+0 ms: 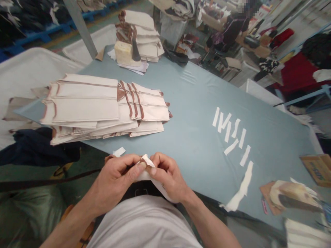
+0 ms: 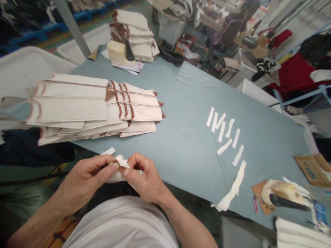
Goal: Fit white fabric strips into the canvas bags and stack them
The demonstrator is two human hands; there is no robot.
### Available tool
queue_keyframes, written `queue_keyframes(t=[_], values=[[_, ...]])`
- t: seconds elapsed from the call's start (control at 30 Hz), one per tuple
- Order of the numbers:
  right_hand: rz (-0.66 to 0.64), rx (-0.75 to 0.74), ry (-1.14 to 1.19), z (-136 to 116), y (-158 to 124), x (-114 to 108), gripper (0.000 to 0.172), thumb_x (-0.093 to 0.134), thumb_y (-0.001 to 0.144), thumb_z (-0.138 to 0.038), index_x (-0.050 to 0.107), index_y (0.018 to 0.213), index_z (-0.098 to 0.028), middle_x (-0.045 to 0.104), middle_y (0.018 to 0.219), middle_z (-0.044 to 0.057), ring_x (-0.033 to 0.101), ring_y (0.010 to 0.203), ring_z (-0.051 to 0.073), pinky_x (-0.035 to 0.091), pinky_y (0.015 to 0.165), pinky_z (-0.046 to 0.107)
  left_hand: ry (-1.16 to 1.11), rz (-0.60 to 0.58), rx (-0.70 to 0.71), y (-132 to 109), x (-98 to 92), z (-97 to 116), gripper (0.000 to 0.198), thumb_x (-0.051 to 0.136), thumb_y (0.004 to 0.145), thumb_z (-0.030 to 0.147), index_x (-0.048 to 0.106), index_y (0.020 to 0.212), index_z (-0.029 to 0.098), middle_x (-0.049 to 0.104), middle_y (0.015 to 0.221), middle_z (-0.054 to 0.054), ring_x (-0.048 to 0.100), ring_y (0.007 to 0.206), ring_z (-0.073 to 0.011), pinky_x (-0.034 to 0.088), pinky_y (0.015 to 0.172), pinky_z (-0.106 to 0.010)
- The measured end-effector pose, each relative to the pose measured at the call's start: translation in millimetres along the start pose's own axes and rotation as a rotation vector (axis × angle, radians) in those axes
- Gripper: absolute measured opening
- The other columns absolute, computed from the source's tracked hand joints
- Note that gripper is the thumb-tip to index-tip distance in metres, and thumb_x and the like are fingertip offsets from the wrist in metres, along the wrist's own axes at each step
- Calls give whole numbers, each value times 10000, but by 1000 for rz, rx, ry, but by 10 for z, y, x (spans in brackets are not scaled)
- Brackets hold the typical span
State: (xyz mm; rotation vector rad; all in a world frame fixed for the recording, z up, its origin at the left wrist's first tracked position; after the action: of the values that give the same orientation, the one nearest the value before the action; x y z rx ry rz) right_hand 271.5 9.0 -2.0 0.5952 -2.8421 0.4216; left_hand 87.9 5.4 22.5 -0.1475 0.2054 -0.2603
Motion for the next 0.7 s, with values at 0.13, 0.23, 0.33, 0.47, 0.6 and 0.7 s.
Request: queue_keyframes(t=[0.13,0.23,0.33,0.47,0.6,0.7], values=[[-40,63,160,53,46,1,410,767,826,-465,441,725,-238,410,661,-76,311,627,117,281,594,264,-132,-43,-32,19,-30,-103,358,646,996,458,749,802,176,684,675,9,542,569,-123,428,520,-198],[-30,76,-110,-38,48,8,426,749,878,-536,482,743,-233,441,662,-72,358,637,119,302,606,263,-81,-5,35,41,-38,-37,354,620,996,407,729,738,191,667,642,13,563,570,-134,458,546,-209],[3,73,-351,-143,52,5,485,763,897,-590,482,733,-230,444,647,-76,379,639,118,307,603,260,59,37,82,49,-34,100,328,602,986,350,743,727,205,726,688,-12,658,648,-175,527,634,-235],[-34,-39,-364,-182,67,5,519,696,961,-609,430,719,-236,422,650,-71,365,634,117,318,603,265,140,26,129,44,-54,159,333,598,1006,355,752,743,220,685,616,7,576,550,-162,557,669,-263],[-87,-104,-304,-179,67,26,507,612,1014,-573,386,706,-240,393,657,-62,347,626,117,306,591,271,120,-18,145,35,-49,81,329,574,1040,366,773,827,213,787,788,-38,674,697,-197,540,681,-275],[-104,-98,-273,-219,62,61,476,566,1042,-502,377,695,-237,353,648,-65,319,612,111,278,574,273,70,18,152,19,3,29,362,520,1066,344,707,784,215,712,725,-16,625,677,-183,502,659,-277]])
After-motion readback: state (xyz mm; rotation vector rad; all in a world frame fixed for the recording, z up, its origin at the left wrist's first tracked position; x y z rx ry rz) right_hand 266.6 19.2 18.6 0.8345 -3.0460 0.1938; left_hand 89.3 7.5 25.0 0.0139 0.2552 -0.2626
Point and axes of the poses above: each hand's wrist, its own y-axis towards the middle knuckle, its own x-axis out of the palm, z = x × y, the point moved 1 cm from there along y, towards the middle knuckle
